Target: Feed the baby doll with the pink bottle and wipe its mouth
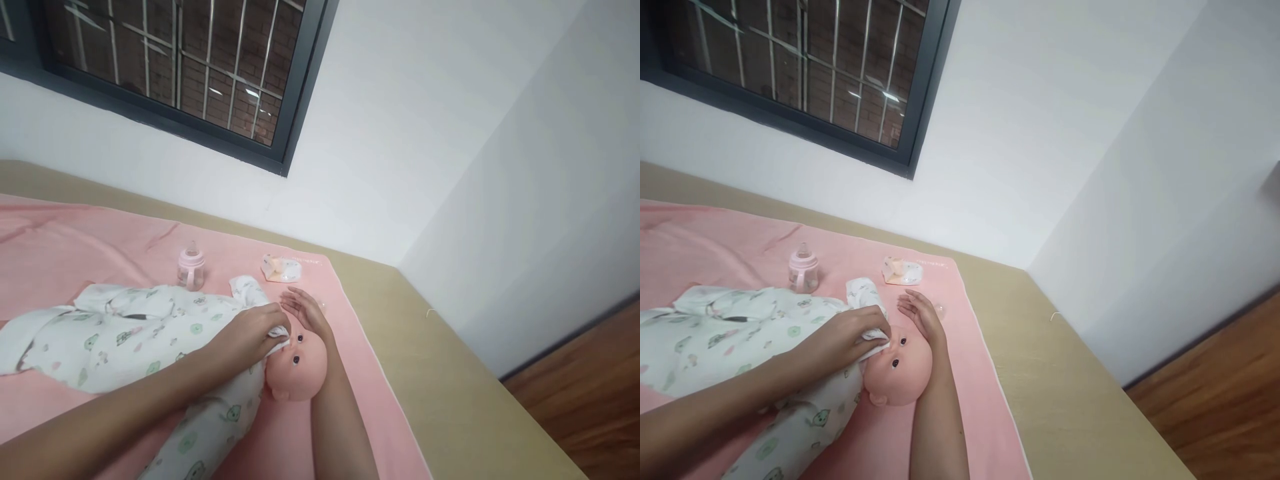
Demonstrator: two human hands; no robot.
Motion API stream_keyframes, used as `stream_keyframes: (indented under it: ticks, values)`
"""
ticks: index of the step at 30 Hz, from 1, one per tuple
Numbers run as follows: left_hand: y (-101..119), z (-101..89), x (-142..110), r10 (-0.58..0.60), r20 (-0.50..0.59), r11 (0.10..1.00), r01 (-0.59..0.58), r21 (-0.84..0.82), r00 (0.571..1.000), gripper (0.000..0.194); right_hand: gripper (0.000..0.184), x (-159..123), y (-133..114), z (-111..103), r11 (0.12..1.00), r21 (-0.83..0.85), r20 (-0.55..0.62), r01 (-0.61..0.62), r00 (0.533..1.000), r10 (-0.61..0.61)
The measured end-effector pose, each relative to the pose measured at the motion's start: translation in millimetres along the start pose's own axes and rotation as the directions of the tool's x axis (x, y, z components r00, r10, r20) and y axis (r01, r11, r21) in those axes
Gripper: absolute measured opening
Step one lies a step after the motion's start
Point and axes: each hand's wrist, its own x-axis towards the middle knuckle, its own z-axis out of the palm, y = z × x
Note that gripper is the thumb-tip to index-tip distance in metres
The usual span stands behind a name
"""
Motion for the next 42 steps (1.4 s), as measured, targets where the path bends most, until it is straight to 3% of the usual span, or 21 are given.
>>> stream_keyframes:
  ticks: [30,42]
  values:
    - [-11.2,-0.8,3.3,-0.017,-0.042,1.000,0.016,-0.021,0.999,0.019,0.048,-0.9,0.7,-0.2,1.000,-0.012,0.009,0.008,1.000,-0.008]
    - [-11.1,-7.9,0.7,-0.097,-0.041,0.994,0.095,-0.055,0.994,0.037,0.045,-7.7,-9.2,-2.1,0.998,-0.056,-0.002,0.013,1.000,-0.014]
